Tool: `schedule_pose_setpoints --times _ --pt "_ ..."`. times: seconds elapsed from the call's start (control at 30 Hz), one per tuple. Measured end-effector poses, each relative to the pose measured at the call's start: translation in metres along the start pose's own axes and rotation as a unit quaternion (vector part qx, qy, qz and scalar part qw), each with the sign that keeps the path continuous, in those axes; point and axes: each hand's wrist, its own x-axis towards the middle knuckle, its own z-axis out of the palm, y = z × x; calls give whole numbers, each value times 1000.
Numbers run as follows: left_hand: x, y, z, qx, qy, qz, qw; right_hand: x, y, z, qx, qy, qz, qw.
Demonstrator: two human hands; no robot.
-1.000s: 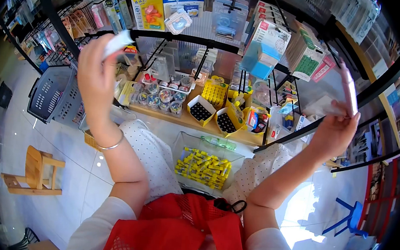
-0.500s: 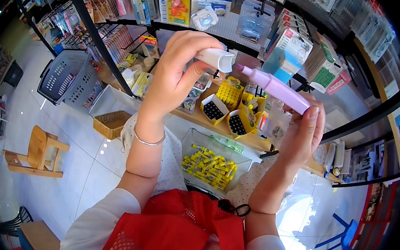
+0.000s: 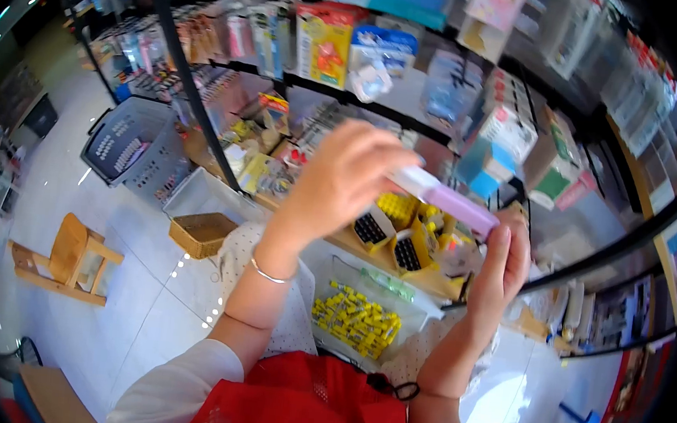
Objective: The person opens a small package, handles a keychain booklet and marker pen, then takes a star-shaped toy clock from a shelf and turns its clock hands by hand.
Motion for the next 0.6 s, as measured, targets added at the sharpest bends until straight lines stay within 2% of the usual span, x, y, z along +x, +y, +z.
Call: schedule_pose_setpoints --times 0.07,0.13,0.17,0.2,0.3,0.4,0.5,0.6 --pt "0 6 4 8 -19 8 1000 0 8 -4 -39 -39 8 998" --pt "0 12 10 5 -34 17 999 2 10 -2 -12 -63 78 995" --pt "-1 15 15 2 -28 29 999 1 16 1 -14 -73 64 995" --pt "-2 19 22 -15 -28 10 999 2 10 4 32 -82 115 989" --pt "0 26 31 -29 -4 -9 1000 0 15 16 161 -21 166 973" --pt "-3 23 36 -32 1 -16 999 0 17 14 131 -56 181 973" --pt "-7 25 37 -17 -7 -27 999 -3 20 17 184 -37 183 965" --pt "-6 28 37 16 -18 -34 999 -3 30 15 152 -45 206 966"
